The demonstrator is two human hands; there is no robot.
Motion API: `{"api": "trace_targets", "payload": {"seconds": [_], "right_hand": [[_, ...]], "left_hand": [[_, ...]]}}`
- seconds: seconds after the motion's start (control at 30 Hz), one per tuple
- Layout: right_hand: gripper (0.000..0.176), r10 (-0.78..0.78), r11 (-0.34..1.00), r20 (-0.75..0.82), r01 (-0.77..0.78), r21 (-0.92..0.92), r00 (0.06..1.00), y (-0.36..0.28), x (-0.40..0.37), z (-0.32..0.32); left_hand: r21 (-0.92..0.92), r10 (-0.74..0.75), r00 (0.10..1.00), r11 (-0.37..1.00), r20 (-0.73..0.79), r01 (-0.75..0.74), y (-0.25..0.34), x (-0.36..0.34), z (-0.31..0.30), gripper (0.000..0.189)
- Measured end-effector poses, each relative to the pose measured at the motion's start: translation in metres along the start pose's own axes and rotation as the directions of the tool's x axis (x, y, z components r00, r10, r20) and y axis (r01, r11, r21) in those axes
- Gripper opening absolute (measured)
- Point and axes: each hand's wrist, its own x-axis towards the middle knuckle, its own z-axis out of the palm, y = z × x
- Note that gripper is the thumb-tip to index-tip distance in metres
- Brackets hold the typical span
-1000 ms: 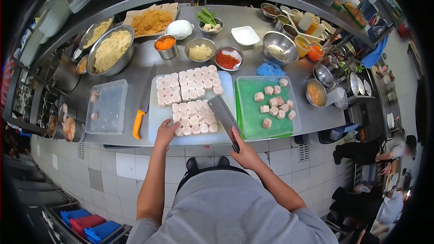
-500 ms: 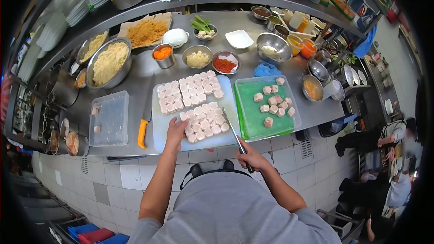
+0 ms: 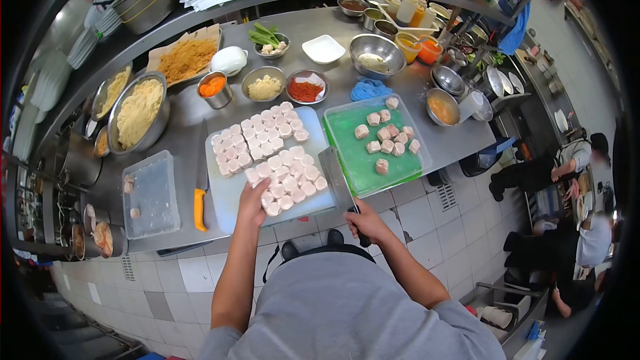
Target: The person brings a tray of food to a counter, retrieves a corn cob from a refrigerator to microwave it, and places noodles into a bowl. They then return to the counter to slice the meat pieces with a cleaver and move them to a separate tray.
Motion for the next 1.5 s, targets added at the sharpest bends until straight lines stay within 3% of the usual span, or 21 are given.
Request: {"api": "trace_targets", "payload": {"seconds": [0.03, 0.13, 0.2, 0.27, 0.33, 0.53, 0.6, 0.63, 0.67, 0.73, 0.8, 0.87, 0.9, 0.97, 1.0, 1.07, 1.2, 1.27, 1.4, 1.47, 1.5], "right_hand": [[0.063, -0.034, 0.999, -0.041, 0.036, 0.037, 0.999, 0.003, -0.004, 0.002], [0.06, -0.028, 0.995, -0.039, 0.032, 0.09, 0.999, 0.005, -0.014, -0.001], [0.058, -0.013, 0.997, -0.026, 0.015, 0.075, 1.0, 0.006, -0.018, -0.002], [0.056, -0.012, 0.998, -0.011, 0.012, 0.054, 1.0, 0.003, -0.02, -0.001], [0.052, -0.005, 0.998, -0.01, 0.005, -0.068, 1.0, -0.002, -0.022, -0.001], [0.061, -0.052, 0.996, 0.009, 0.053, -0.074, 0.999, 0.0, -0.018, 0.005], [0.062, -0.051, 0.994, 0.001, 0.051, -0.095, 0.999, 0.0, -0.018, 0.004], [0.063, -0.05, 0.992, -0.006, 0.049, -0.115, 0.999, 0.001, -0.017, 0.005], [0.063, -0.05, 0.992, -0.002, 0.049, -0.119, 0.999, 0.003, -0.015, 0.004], [0.065, -0.081, 0.988, -0.015, 0.078, -0.131, 0.997, 0.004, -0.015, 0.002], [0.065, -0.083, 0.988, -0.033, 0.078, -0.13, 0.996, 0.003, -0.016, 0.0], [0.065, -0.086, 0.988, -0.048, 0.079, -0.133, 0.995, 0.002, -0.017, -0.001], [0.065, -0.094, 0.991, -0.047, 0.089, -0.1, 0.994, 0.003, -0.015, -0.003], [0.064, -0.109, 0.993, -0.067, 0.105, -0.063, 0.992, 0.0, -0.018, -0.005], [0.063, -0.126, 0.992, -0.079, 0.123, -0.037, 0.989, -0.001, -0.02, -0.007], [0.062, -0.148, 0.989, -0.112, 0.148, -0.008, 0.983, -0.008, -0.028, -0.017], [0.059, -0.187, 0.982, -0.227, 0.19, -0.007, 0.956, -0.01, -0.044, -0.038], [0.059, -0.192, 0.98, -0.262, 0.197, -0.005, 0.946, -0.01, -0.051, -0.049], [0.042, -0.205, 0.966, -0.386, 0.25, 0.071, 0.9, -0.005, -0.065, -0.061], [0.038, -0.187, 0.964, -0.421, 0.249, 0.098, 0.888, -0.003, -0.069, -0.068], [0.033, -0.192, 0.962, -0.424, 0.255, 0.096, 0.885, -0.001, -0.072, -0.07]], "left_hand": [[-0.13, 0.011, 1.0, 0.991, 0.0, -0.011, 0.0, -0.004, -0.005, 0.056], [-0.212, -0.029, 0.999, 0.977, -0.025, 0.023, 0.016, -0.027, -0.011, 0.056], [-0.082, 0.005, 0.997, 0.997, -0.072, -0.011, 0.013, -0.019, -0.029, 0.055], [0.231, 0.032, 0.951, 0.972, -0.309, 0.042, 0.002, -0.006, -0.046, 0.058], [0.266, 0.106, 0.928, 0.964, -0.357, -0.008, -0.005, -0.004, -0.043, 0.056], [0.261, 0.279, 0.868, 0.948, -0.411, -0.181, -0.007, -0.009, -0.052, 0.056], [0.596, 0.56, 0.778, 0.739, -0.284, -0.314, 0.004, -0.009, -0.067, 0.063], [0.867, 0.647, 0.704, 0.49, -0.294, -0.088, 0.015, -0.017, -0.066, 0.067], [0.866, 0.648, 0.701, 0.492, -0.298, -0.086, 0.026, -0.029, -0.059, 0.067], [0.971, 0.79, 0.584, -0.237, 0.187, 0.01, 0.04, -0.045, -0.037, 0.068], [0.931, 0.523, 0.795, 0.008, 0.308, -0.366, 0.02, -0.043, -0.024, 0.059], [0.813, 0.362, 0.743, -0.078, 0.563, -0.578, -0.009, -0.048, 0.018, 0.055], [0.81, 0.364, 0.74, -0.077, 0.565, -0.581, -0.016, -0.048, 0.039, 0.055], [0.787, 0.249, 0.754, -0.313, 0.608, -0.531, -0.022, -0.046, 0.076, 0.041], [0.777, 0.245, 0.743, -0.311, 0.622, -0.548, -0.024, -0.039, 0.081, 0.041], [0.673, 0.187, 0.681, -0.469, 0.708, -0.571, -0.028, -0.022, 0.084, 0.029], [0.505, -0.022, 0.6, -0.515, 0.8, -0.692, -0.019, -0.008, 0.08, 0.033], [0.403, -0.036, 0.478, -0.483, 0.878, -0.777, -0.016, 0.001, 0.085, 0.018], [0.381, -0.095, 0.498, -0.528, 0.862, -0.759, -0.01, 0.009, 0.096, 0.014], [0.437, -0.233, 0.671, -0.602, 0.704, -0.668, -0.013, 0.016, 0.093, 0.022], [0.437, -0.234, 0.673, -0.604, 0.702, -0.666, -0.014, 0.021, 0.092, 0.022]]}}
